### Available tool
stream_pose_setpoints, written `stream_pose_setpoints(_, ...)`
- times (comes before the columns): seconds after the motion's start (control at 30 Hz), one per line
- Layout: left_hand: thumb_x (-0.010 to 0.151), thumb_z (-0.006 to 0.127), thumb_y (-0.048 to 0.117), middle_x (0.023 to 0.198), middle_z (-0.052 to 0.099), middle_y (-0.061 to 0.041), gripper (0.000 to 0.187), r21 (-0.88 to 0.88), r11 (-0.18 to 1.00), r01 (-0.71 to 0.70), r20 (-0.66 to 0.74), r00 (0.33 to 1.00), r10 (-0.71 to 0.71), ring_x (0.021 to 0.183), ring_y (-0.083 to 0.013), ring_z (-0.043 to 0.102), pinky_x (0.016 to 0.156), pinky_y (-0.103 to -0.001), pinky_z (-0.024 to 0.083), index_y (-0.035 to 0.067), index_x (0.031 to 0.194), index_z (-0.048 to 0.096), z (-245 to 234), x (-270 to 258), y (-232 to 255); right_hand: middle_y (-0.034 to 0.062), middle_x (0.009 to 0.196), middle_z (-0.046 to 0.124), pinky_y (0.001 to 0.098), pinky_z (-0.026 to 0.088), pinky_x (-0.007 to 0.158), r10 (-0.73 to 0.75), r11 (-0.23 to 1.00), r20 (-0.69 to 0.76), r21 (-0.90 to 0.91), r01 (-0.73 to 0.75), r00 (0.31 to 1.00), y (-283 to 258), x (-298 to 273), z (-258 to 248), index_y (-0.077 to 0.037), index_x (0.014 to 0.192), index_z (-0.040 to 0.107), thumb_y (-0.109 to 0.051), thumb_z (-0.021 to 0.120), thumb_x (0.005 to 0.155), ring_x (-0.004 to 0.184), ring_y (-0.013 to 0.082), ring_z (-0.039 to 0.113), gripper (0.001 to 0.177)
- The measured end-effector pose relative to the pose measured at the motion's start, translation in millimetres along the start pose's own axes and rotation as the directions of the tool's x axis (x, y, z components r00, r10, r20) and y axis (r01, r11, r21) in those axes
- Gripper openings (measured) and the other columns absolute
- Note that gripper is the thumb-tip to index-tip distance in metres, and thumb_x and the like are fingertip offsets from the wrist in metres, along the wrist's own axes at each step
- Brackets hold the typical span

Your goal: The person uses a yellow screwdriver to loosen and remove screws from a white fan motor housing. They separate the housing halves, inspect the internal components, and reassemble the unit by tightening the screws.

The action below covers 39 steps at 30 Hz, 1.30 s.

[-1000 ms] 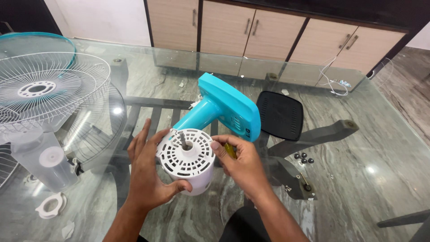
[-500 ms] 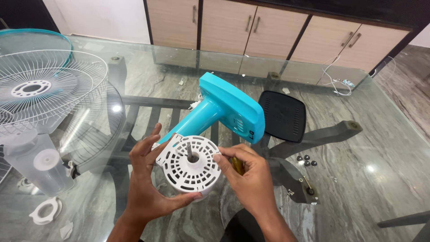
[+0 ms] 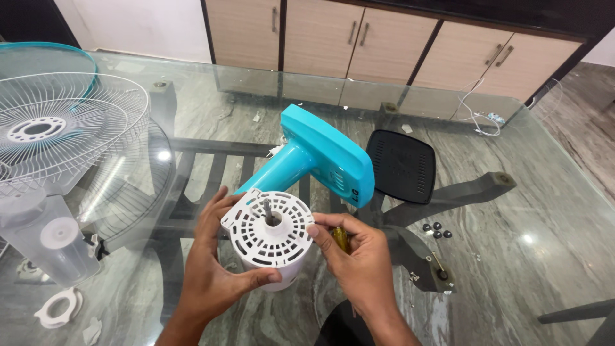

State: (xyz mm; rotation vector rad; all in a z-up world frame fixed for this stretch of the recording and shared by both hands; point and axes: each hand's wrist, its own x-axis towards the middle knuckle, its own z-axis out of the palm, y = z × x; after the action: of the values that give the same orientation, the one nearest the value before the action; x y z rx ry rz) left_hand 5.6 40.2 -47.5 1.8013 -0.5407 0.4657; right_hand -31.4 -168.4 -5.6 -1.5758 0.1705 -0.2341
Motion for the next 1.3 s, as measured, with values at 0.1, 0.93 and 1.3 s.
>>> stream_pose_setpoints(0.1,0.054,0.095,0.051,0.155,0.048,-0.022,0.113,-0.101,0.995,0.009,-0.009,1.000,-0.010,0.158,-0.0403,0.028,0.124,-0.055,0.027,0.003,0.145,0.049,5,-3,1,-0.0025,0.059,0.059,0.0232,0.025,0.039,0.040,0.996,0.007,0.085,-0.041,0.999,2,0,-1,0.003,0.107,0.079,-0.013,0.077,0.087,0.045,0.0025,0.038,0.026)
stream_pose_setpoints(0.93,0.050,0.097,0.051,0.149,0.052,-0.016,0.112,-0.024,0.996,-0.081,0.064,0.995,0.083,0.156,-0.0403,0.031,0.120,-0.055,0.033,0.005,0.141,0.049,2,0,1,0.0038,0.098,0.077,0.0277,0.057,0.074,-0.441,0.779,0.229,-0.384,0.496,0.868,-35,17,-5,-0.008,0.105,0.077,-0.014,0.074,0.090,0.086,0.0132,0.073,0.016)
stream_pose_setpoints(1.3,0.051,0.101,0.044,0.154,0.046,-0.018,0.116,-0.154,0.983,-0.095,0.086,0.990,0.109,0.162,-0.0400,0.019,0.125,-0.056,0.028,0.005,0.145,0.046,3,-2,-15,0.0069,0.106,0.078,0.0384,0.056,0.090,-0.058,0.552,0.927,-0.279,0.785,0.370,-101,97,49,-0.010,0.106,0.079,-0.023,0.082,0.086,0.104,0.0234,0.073,0.024)
